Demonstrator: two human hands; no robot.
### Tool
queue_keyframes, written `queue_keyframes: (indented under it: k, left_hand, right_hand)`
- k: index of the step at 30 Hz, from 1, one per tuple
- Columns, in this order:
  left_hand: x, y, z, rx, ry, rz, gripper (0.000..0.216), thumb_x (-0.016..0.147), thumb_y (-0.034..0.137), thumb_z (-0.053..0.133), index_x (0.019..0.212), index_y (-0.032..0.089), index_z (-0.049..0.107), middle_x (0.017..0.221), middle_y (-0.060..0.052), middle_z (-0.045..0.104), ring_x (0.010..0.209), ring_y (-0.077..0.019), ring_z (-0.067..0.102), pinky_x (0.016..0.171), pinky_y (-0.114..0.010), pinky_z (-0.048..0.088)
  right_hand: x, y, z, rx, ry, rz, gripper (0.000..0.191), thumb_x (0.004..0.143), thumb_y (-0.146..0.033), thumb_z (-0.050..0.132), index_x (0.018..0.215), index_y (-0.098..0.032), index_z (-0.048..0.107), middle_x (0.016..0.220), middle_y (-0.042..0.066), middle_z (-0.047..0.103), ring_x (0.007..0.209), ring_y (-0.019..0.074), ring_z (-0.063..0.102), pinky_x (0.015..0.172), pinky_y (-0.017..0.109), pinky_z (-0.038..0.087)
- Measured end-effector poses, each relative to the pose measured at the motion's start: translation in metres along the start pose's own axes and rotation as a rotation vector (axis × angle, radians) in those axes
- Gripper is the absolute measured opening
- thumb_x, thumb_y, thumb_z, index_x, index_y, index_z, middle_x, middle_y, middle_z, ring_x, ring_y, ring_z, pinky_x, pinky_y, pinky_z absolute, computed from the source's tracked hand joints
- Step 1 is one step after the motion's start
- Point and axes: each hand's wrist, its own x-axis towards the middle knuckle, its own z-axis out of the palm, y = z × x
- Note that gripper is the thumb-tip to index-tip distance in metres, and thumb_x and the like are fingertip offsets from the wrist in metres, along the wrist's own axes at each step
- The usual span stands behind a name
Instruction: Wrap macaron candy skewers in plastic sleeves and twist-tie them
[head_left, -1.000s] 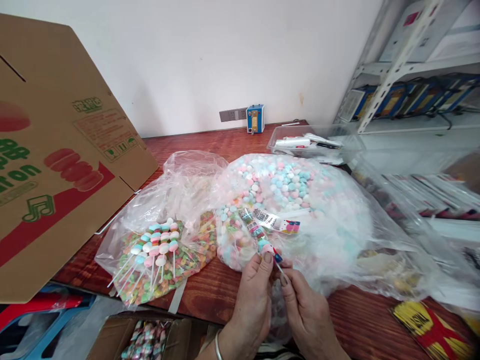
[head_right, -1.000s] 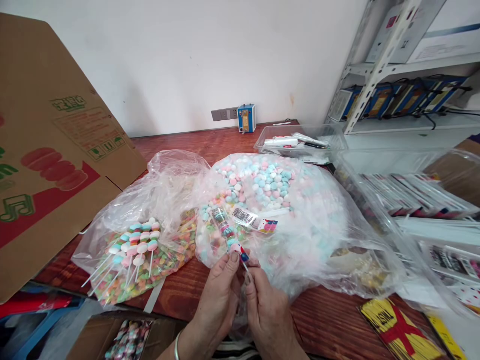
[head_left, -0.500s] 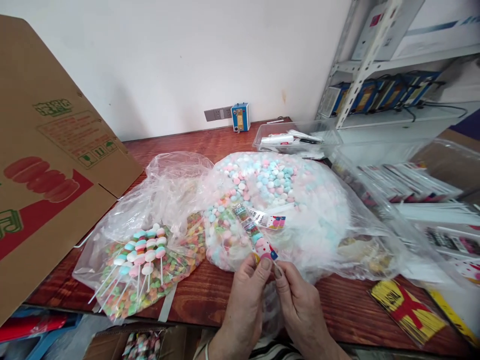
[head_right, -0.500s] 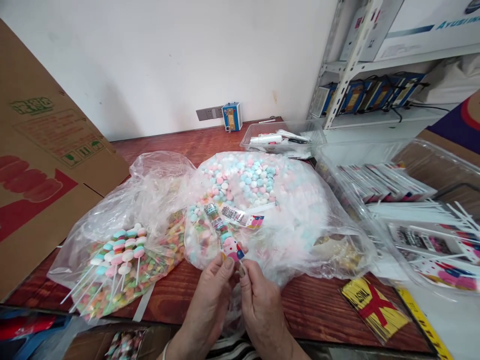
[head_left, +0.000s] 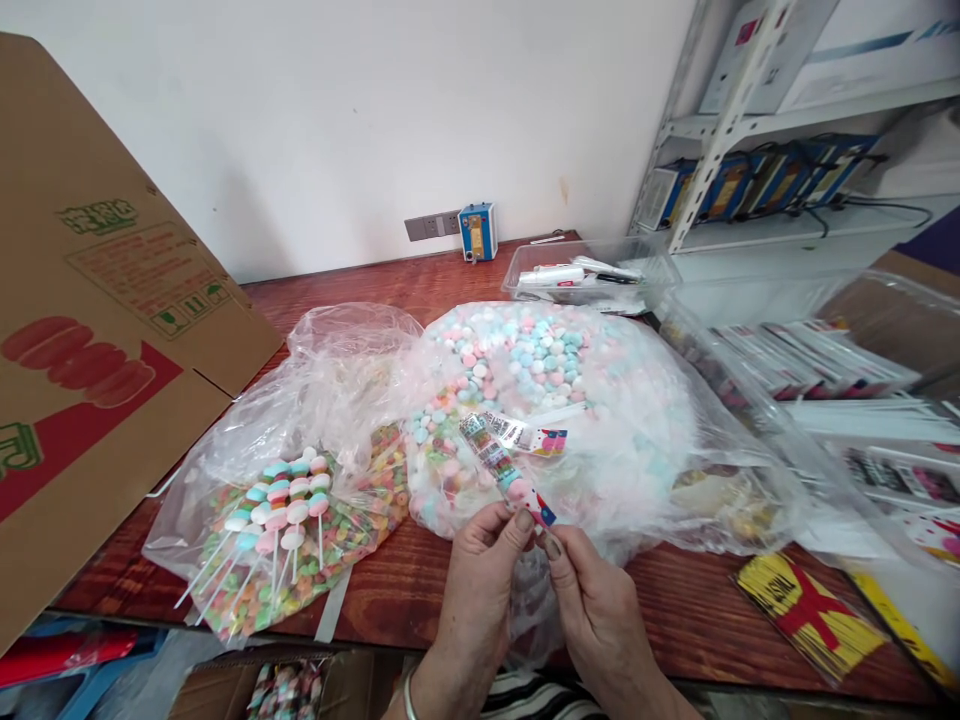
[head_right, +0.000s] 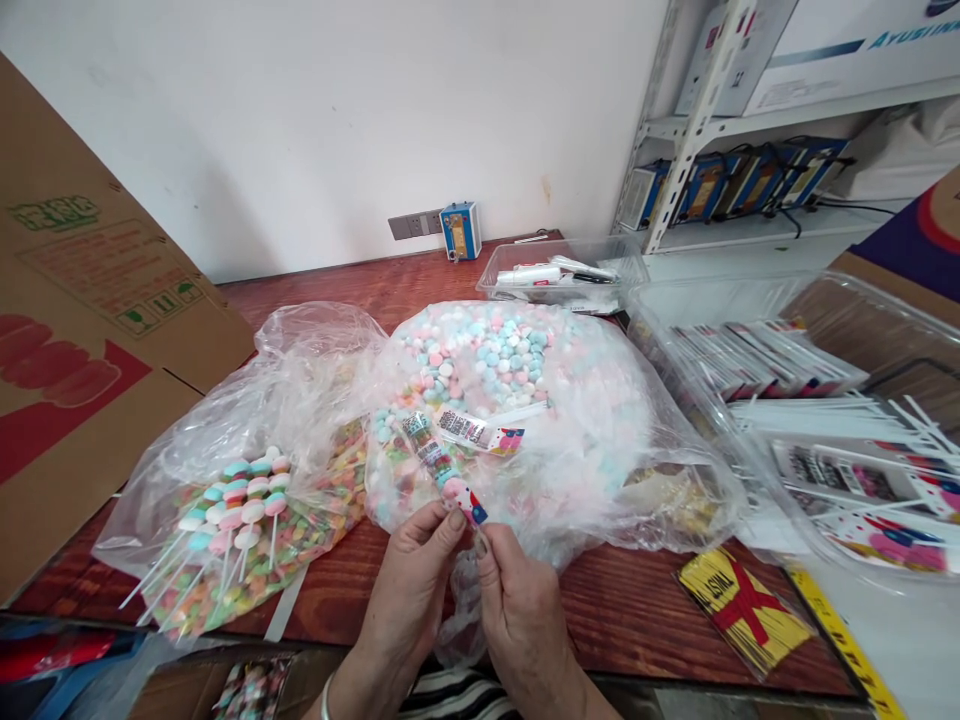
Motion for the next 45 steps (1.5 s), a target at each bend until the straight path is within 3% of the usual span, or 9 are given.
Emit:
queue_keyframes:
  k: [14,20,23,26,30,34,38,40,45]
  left_hand:
    - [0.004,0.001,-0.002,-0.349,0.058,-0.141,0.025,0.062,0.019,0.086,0.083,0.015,0.072,0.079,-0.003,0.071,0.071,-0.0104,0.063,0.071,-0.021,0.049]
    - [0.005,0.002,-0.003,-0.253,0.000,-0.107,0.020,0.070,0.024,0.081,0.085,0.014,0.072,0.080,-0.004,0.071,0.071,-0.0107,0.062,0.071,-0.022,0.049]
    - [0.003,0.000,-0.003,-0.204,-0.078,-0.119,0.018,0.078,0.026,0.075,0.089,0.012,0.072,0.081,-0.006,0.070,0.072,-0.0119,0.062,0.072,-0.023,0.049]
    - [0.003,-0.003,-0.004,-0.185,-0.119,-0.148,0.017,0.083,0.027,0.070,0.091,0.011,0.071,0.080,-0.005,0.068,0.071,-0.0109,0.061,0.069,-0.022,0.048]
    - [0.005,-0.002,-0.006,-0.150,-0.107,-0.218,0.019,0.083,0.027,0.069,0.095,0.012,0.066,0.082,-0.003,0.065,0.068,-0.0080,0.058,0.067,-0.020,0.048]
    - [0.003,0.003,-0.009,-0.065,-0.082,-0.220,0.024,0.082,0.029,0.071,0.097,0.013,0.061,0.084,-0.002,0.063,0.065,-0.0075,0.057,0.065,-0.022,0.048]
    - [0.001,0.009,-0.012,0.010,-0.080,-0.229,0.028,0.080,0.028,0.071,0.102,0.013,0.059,0.085,-0.003,0.062,0.064,-0.0084,0.056,0.064,-0.023,0.047]
    - [0.001,0.010,-0.012,0.051,-0.095,-0.226,0.030,0.079,0.027,0.071,0.103,0.013,0.059,0.081,-0.002,0.060,0.062,-0.0079,0.054,0.062,-0.022,0.045]
    - [0.001,0.006,-0.011,0.165,-0.079,-0.187,0.034,0.078,0.031,0.070,0.105,0.014,0.059,0.069,0.002,0.056,0.056,-0.0076,0.050,0.056,-0.020,0.039]
  right_hand:
    - [0.008,-0.010,-0.004,0.233,-0.205,0.067,0.026,0.101,-0.029,0.037,0.083,-0.022,0.053,0.069,-0.004,0.054,0.060,0.0120,0.052,0.054,0.020,0.040]
    - [0.017,-0.014,-0.016,0.097,0.039,-0.021,0.012,0.095,-0.024,0.049,0.104,-0.022,0.057,0.085,-0.001,0.061,0.074,0.0141,0.059,0.067,0.022,0.047]
    - [0.022,-0.014,-0.015,0.015,0.128,-0.098,0.027,0.089,-0.019,0.055,0.116,-0.021,0.054,0.094,0.002,0.063,0.082,0.0158,0.062,0.073,0.024,0.050]
    - [0.026,-0.011,-0.013,0.041,0.076,-0.023,0.022,0.091,-0.021,0.053,0.113,-0.021,0.057,0.100,0.005,0.066,0.089,0.0177,0.063,0.077,0.027,0.051]
    - [0.033,-0.007,-0.011,0.113,0.007,0.118,0.013,0.094,-0.026,0.049,0.095,-0.021,0.061,0.086,0.003,0.067,0.078,0.0175,0.063,0.070,0.027,0.050]
    - [0.037,-0.004,-0.010,0.106,-0.010,0.121,0.013,0.094,-0.025,0.048,0.088,-0.021,0.059,0.081,0.001,0.066,0.076,0.0171,0.063,0.068,0.027,0.048]
    - [0.035,-0.003,-0.009,0.092,-0.008,0.176,0.010,0.090,-0.025,0.050,0.096,-0.019,0.056,0.082,0.001,0.063,0.070,0.0160,0.062,0.061,0.025,0.048]
    - [0.035,-0.003,-0.008,0.069,-0.010,0.197,0.020,0.086,-0.023,0.053,0.105,-0.018,0.054,0.089,0.003,0.062,0.067,0.0150,0.061,0.056,0.025,0.047]
    - [0.042,0.002,-0.003,-0.011,-0.026,0.178,0.026,0.085,-0.020,0.053,0.110,-0.017,0.056,0.097,0.005,0.063,0.069,0.0155,0.060,0.061,0.028,0.048]
